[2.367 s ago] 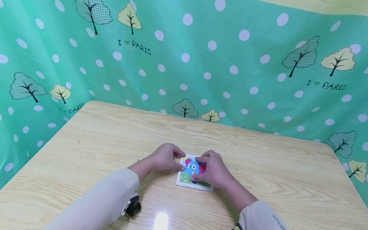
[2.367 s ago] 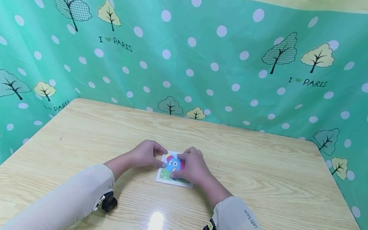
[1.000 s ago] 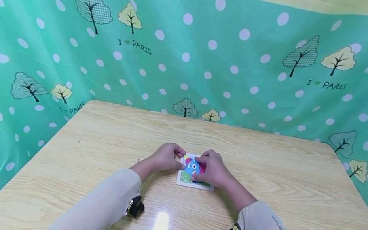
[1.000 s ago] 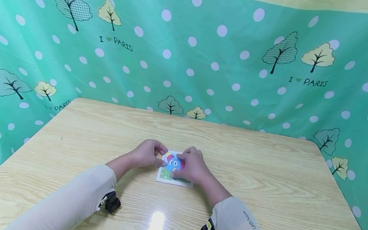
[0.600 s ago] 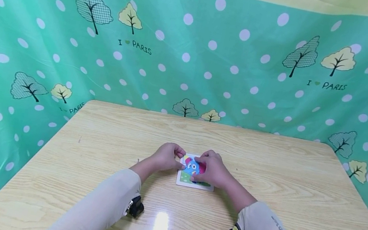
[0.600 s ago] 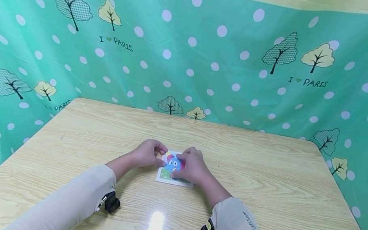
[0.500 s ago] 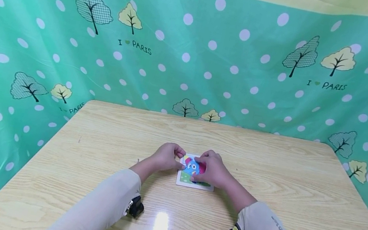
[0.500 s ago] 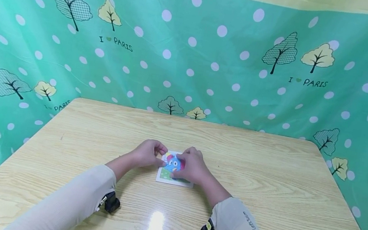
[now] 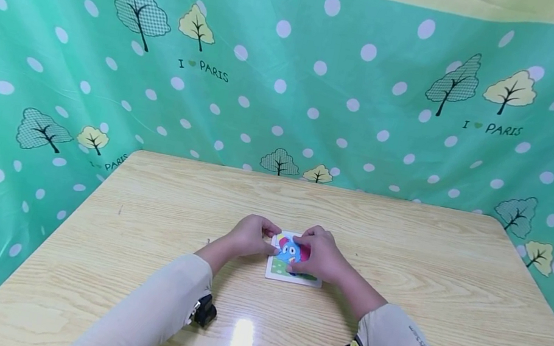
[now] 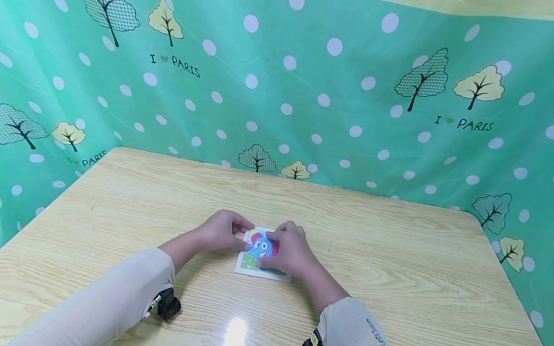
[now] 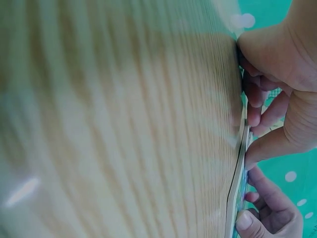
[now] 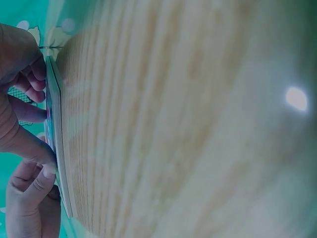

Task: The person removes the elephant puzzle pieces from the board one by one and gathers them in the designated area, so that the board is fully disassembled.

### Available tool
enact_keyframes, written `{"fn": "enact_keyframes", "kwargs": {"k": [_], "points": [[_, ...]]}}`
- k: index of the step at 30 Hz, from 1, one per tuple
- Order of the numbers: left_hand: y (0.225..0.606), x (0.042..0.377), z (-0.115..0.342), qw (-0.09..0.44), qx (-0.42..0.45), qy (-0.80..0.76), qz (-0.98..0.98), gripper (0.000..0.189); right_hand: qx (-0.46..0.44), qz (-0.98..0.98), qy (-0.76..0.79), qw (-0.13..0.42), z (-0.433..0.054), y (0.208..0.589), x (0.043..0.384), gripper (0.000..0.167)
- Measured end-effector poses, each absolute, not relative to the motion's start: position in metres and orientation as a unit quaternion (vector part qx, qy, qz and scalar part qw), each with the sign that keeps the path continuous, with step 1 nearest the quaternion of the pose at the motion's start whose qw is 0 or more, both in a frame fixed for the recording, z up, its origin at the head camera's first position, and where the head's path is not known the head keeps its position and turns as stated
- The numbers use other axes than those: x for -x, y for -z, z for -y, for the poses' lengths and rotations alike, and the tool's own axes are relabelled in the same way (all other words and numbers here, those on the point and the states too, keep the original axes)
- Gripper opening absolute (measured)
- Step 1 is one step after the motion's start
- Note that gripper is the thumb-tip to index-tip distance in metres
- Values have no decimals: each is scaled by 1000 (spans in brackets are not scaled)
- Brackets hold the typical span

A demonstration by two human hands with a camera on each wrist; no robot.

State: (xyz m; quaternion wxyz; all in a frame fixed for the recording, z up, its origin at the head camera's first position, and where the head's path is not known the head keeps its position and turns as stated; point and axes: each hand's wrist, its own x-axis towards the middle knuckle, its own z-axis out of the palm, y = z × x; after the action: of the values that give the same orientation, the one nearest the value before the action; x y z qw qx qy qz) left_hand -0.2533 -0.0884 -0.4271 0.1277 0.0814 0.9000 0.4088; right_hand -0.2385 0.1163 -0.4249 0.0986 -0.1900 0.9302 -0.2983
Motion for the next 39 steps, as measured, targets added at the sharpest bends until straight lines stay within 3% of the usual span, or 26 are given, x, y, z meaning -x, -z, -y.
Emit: {"fn": "enact_keyframes", "kwargs": {"k": [14, 39], "points": [[430, 253, 87, 112, -115, -472, -867, 38, 193, -929, 302, 95, -117, 426, 238, 68], [431, 254, 104, 92, -81, -565, -816, 37, 197, -926, 307, 98, -121, 425, 239, 67]]}}
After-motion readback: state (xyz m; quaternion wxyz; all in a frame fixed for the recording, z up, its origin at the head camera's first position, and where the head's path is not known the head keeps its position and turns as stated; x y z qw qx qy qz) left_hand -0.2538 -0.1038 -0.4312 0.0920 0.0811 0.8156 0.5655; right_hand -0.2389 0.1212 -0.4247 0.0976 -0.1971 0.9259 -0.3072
